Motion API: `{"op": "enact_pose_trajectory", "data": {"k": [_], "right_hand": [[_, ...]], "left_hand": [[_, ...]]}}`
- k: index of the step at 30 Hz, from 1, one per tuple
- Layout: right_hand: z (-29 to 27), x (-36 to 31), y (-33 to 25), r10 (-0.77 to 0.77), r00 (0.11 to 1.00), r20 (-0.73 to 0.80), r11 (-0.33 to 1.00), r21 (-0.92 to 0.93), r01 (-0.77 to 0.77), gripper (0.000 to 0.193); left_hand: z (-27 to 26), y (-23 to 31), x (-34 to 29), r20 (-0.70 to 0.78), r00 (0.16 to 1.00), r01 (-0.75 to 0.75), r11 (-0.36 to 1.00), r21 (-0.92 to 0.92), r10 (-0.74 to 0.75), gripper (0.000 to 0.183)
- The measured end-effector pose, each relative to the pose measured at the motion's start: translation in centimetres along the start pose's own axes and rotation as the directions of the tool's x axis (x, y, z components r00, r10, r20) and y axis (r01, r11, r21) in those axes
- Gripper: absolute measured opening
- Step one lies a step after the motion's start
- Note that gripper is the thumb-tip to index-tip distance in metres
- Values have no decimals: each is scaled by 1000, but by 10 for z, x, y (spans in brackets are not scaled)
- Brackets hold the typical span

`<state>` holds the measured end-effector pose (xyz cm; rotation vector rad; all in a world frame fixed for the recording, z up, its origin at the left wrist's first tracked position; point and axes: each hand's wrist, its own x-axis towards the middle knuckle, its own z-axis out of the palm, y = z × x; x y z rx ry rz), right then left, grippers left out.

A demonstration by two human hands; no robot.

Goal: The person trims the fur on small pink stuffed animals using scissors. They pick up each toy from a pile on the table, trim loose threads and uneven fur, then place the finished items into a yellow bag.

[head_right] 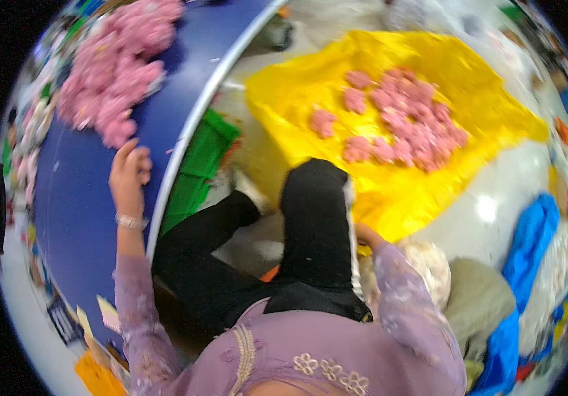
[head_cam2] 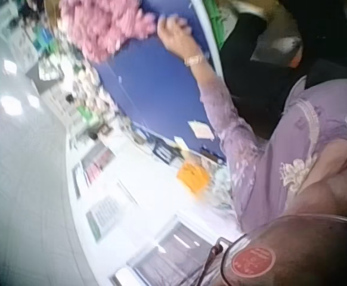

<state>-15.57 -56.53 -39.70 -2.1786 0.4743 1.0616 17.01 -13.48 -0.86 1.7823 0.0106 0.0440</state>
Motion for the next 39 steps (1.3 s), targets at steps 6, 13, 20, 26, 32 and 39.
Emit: {"op": "enact_pose_trajectory", "data": {"k": [6, 13, 20, 26, 32, 39], "right_hand": [[-165, -12, -16, 104, 884, -457, 979, 203, -10, 36], [-305, -101, -330, -310, 467, -828, 685, 146, 713, 30], [-224, -119, -522, -739, 487, -466, 330, 380, 864, 22], [-169, -128, -543, -774, 593, -222, 413, 534, 738, 26], [-143, -135, -542, -805, 473, -360, 221, 557, 801, 23], [-155, -113, -527, -701, 502, -506, 263, 471, 842, 15]], "left_hand": [[6, -3, 84, -209, 783, -515, 799, 311, 586, 38], [-3, 9, 139, -48, 921, -132, 423, 896, 388, 69], [-77, -33, 107, 19, 802, -561, 742, 367, 598, 46], [-51, -3, -13, 3, 997, -49, 674, -737, 76, 37], [-34, -11, -15, 4, 974, -181, 790, -585, 226, 43], [-30, -7, -18, 93, 986, -108, 950, -292, 141, 42]]}}
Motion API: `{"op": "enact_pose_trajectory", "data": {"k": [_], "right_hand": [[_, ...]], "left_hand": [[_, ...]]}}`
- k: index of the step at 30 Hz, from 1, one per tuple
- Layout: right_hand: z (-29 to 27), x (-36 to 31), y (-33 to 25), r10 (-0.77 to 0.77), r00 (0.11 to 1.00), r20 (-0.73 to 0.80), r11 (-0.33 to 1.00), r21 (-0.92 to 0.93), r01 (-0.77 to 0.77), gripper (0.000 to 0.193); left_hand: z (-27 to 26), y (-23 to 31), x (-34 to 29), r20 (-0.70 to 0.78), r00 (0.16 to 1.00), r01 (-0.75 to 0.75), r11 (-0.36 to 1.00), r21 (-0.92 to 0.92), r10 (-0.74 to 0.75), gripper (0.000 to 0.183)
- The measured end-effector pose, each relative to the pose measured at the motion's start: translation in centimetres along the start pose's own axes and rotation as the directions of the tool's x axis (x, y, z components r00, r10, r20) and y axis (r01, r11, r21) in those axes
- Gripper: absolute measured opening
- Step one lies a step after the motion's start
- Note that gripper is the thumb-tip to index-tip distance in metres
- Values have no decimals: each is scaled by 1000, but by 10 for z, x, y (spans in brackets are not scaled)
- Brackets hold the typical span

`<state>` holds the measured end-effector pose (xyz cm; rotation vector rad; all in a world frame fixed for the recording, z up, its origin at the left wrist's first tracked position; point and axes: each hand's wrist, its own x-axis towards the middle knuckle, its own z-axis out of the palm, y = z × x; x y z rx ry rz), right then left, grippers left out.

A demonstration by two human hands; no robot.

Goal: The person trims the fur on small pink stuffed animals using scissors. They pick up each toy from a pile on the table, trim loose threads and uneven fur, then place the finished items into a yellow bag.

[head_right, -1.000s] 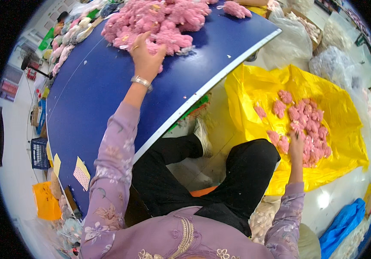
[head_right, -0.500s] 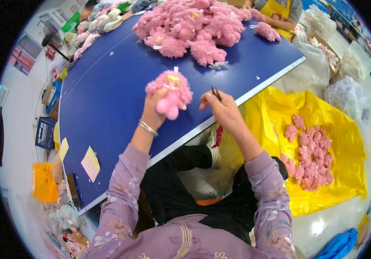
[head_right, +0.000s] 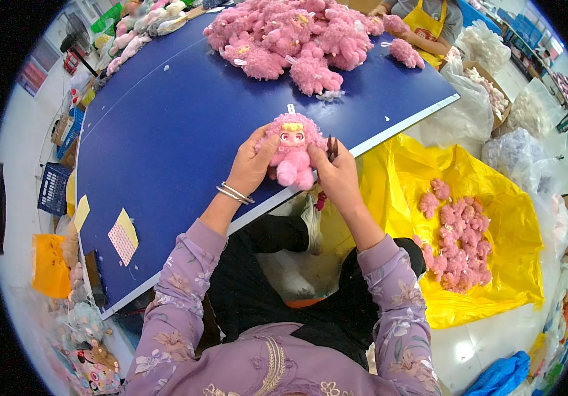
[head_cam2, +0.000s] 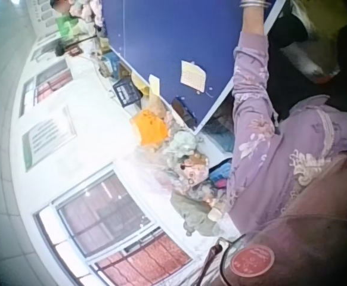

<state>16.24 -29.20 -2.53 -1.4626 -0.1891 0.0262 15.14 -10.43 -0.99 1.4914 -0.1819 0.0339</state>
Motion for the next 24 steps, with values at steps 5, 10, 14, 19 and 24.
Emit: {"op": "enact_pose_trajectory", "data": {"k": [5, 10, 14, 19, 24], "right_hand": [[-6, 6, 1, -63, 997, -32, 998, 20, 64, 15], [-5, 5, -12, -5, 1000, 9, 996, 89, 5, 15], [-7, 3, -15, 98, 992, 76, 990, 97, -105, 13], [-15, 4, -18, 215, 966, 145, 974, 35, -222, 16], [-11, -1, -9, 215, 967, 138, 973, 52, -224, 23]], "left_hand": [[6, -2, -3, 28, 998, 61, 989, -133, -57, 44], [5, -9, -3, 137, 978, 185, 960, -212, -159, 29], [1, -12, -4, 148, 967, 229, 959, -169, -205, 17], [0, -11, -3, 132, 935, 352, 902, -248, -329, 20], [1, -17, 3, 60, 961, 266, 963, 48, -268, 29]]}}
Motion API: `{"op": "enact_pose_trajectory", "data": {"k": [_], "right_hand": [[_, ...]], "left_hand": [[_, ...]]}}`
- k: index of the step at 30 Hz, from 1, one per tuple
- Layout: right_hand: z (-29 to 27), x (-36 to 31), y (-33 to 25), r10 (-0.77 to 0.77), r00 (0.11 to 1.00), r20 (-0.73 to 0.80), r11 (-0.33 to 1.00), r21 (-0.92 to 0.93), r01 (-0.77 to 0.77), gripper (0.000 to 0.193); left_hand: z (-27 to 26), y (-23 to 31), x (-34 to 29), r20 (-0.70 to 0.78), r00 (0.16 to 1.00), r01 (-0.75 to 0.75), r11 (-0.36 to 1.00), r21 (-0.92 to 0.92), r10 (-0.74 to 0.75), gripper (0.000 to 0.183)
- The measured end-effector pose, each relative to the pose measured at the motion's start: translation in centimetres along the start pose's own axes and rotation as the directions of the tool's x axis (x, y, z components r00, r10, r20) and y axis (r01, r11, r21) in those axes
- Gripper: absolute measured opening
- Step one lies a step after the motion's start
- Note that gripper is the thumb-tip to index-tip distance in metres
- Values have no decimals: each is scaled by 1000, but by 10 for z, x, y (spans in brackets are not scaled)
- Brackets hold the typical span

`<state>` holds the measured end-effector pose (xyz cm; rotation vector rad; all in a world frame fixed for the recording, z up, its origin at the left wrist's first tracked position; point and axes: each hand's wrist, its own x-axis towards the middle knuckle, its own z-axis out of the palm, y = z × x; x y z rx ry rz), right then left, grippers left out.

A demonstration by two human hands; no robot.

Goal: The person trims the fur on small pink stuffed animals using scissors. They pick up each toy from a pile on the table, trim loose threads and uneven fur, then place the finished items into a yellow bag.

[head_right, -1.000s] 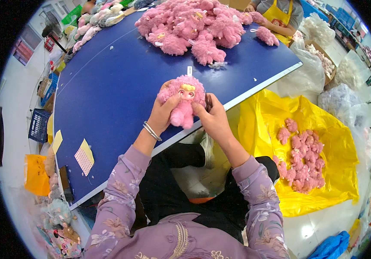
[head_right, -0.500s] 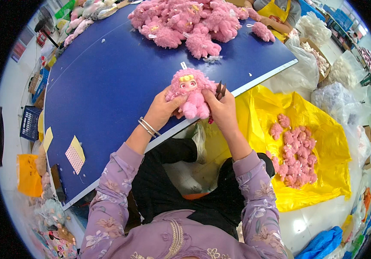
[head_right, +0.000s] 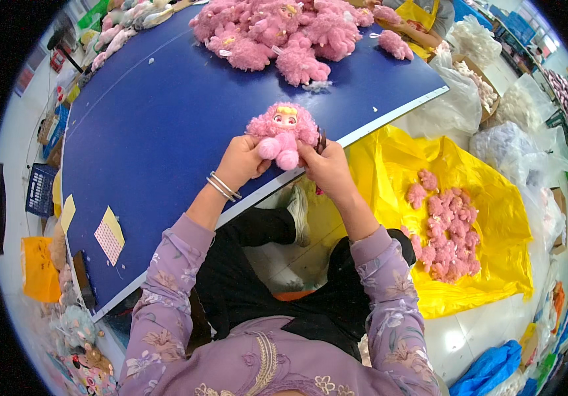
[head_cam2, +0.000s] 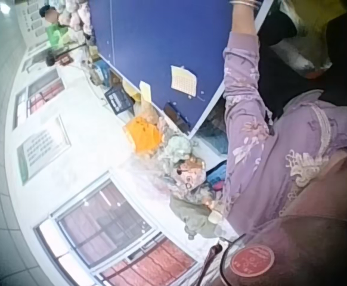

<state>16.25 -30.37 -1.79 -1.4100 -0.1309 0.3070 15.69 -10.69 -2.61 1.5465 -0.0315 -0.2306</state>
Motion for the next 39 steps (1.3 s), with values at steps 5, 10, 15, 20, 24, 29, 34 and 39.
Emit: {"op": "enact_pose_trajectory", "data": {"k": [5, 10, 15, 20, 24, 29, 34, 39], "right_hand": [[-12, 6, -2, -152, 967, -205, 982, -139, 125, 25], [-68, 1, -51, -369, 866, -338, 724, 480, 496, 26], [-67, 9, -17, -244, 890, -386, 963, 15, 270, 13], [-73, 17, -14, -311, 881, -356, 950, -121, 287, 18], [-76, 16, -15, -306, 891, -335, 952, -98, 290, 20], [-65, 9, -22, -274, 915, -295, 962, -79, 262, 19], [-55, 7, -36, -390, 909, -145, 911, -204, 358, 24], [-36, 7, -27, -358, 930, 84, 877, -310, 366, 26]], "left_hand": [[12, 4, 12, 0, 996, -90, 987, 134, 91, 21], [10, 10, 71, -217, 866, -369, 868, 332, 451, 25], [23, 37, 158, -101, 559, -341, 339, 877, 823, 47], [6, 36, 190, -5, 864, -167, 297, 940, 504, 59], [-3, 24, 159, 2, 805, -434, 586, 684, 593, 52], [8, 34, 60, 256, 962, -24, 961, -274, 97, 41], [14, 35, 23, 405, 906, 187, 974, -127, -122, 38], [23, 39, 10, 472, 844, 252, 965, 74, -256, 31]]}}
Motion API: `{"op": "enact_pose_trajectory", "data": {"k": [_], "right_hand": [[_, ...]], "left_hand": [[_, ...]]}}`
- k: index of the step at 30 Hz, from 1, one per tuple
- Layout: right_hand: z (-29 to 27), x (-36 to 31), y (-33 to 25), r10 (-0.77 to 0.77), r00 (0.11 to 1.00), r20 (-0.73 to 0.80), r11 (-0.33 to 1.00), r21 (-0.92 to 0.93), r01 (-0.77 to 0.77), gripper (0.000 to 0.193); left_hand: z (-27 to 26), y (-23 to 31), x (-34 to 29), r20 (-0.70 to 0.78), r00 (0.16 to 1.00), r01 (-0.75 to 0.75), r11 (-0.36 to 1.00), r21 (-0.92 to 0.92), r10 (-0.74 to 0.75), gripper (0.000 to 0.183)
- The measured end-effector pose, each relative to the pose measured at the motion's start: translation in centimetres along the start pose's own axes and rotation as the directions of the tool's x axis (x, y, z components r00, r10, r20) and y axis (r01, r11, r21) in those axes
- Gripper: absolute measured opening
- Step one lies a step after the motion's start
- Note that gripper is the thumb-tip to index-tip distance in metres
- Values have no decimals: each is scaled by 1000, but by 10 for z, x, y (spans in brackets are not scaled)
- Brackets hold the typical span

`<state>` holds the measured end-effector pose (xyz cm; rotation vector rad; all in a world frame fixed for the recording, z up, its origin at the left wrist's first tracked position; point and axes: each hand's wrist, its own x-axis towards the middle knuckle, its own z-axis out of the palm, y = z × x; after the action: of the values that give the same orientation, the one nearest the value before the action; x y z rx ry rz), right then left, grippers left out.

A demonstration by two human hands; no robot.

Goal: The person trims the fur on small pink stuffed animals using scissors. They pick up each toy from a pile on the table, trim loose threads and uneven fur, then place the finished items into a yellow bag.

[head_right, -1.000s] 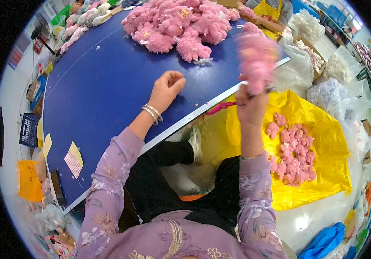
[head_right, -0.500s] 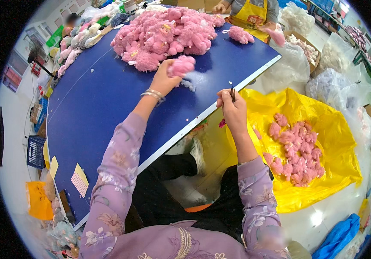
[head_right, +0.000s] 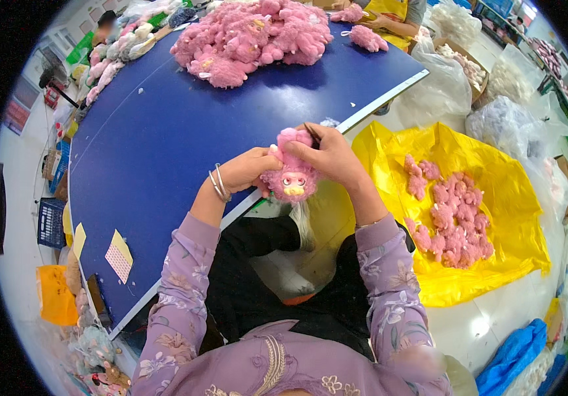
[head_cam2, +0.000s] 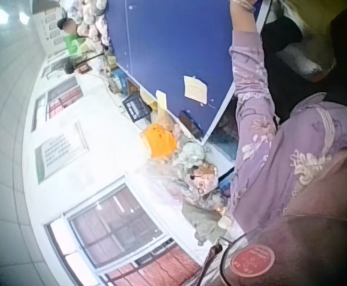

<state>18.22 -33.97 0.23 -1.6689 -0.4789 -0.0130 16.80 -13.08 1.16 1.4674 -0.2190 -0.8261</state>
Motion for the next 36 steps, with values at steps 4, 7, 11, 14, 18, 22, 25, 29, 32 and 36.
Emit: {"op": "enact_pose_trajectory", "data": {"k": [4, 7, 11, 14, 18, 22, 25, 29, 32, 36], "right_hand": [[-17, -5, 3, 116, 992, -56, 993, 14, -115, 25], [-43, -4, -27, 33, 966, -257, 975, 220, 26, 19], [-69, 4, 3, 164, 936, -311, 871, 492, 11, 16], [-42, 10, 29, -15, 939, -345, 877, -456, -153, 20], [-43, 11, -17, 76, 987, -139, 855, 518, 7, 23], [-21, 5, 22, -1, 942, -335, 942, -315, -111, 33], [-11, 10, 19, 24, 884, -467, 994, 101, 27, 29], [4, -1, 8, 39, 885, -464, 976, 206, 65, 27], [16, -3, 13, 111, 919, -379, 985, 165, -51, 30], [15, -6, 9, 198, 939, -280, 939, 328, -100, 25]], "left_hand": [[-3, -4, 11, -106, 962, -213, 931, 298, 254, 23], [-25, -15, 15, -418, 859, -385, 912, -144, 296, 37], [-36, -15, 18, -550, 789, -486, 825, -288, 273, 31], [-17, -9, 22, -637, 705, -497, 858, -129, 313, 22], [-20, -10, 15, -584, 726, -505, 858, -93, 364, 32], [-21, -14, 22, -385, 851, -430, 895, -119, 358, 38], [-1, -10, 19, -472, 797, -494, 856, -151, 376, 41], [19, -5, 15, -503, 733, -466, 877, 118, 457, 46], [19, -9, 18, -506, 722, -411, 881, 234, 472, 43], [17, -13, 19, -537, 674, -466, 856, 224, 507, 34]]}}
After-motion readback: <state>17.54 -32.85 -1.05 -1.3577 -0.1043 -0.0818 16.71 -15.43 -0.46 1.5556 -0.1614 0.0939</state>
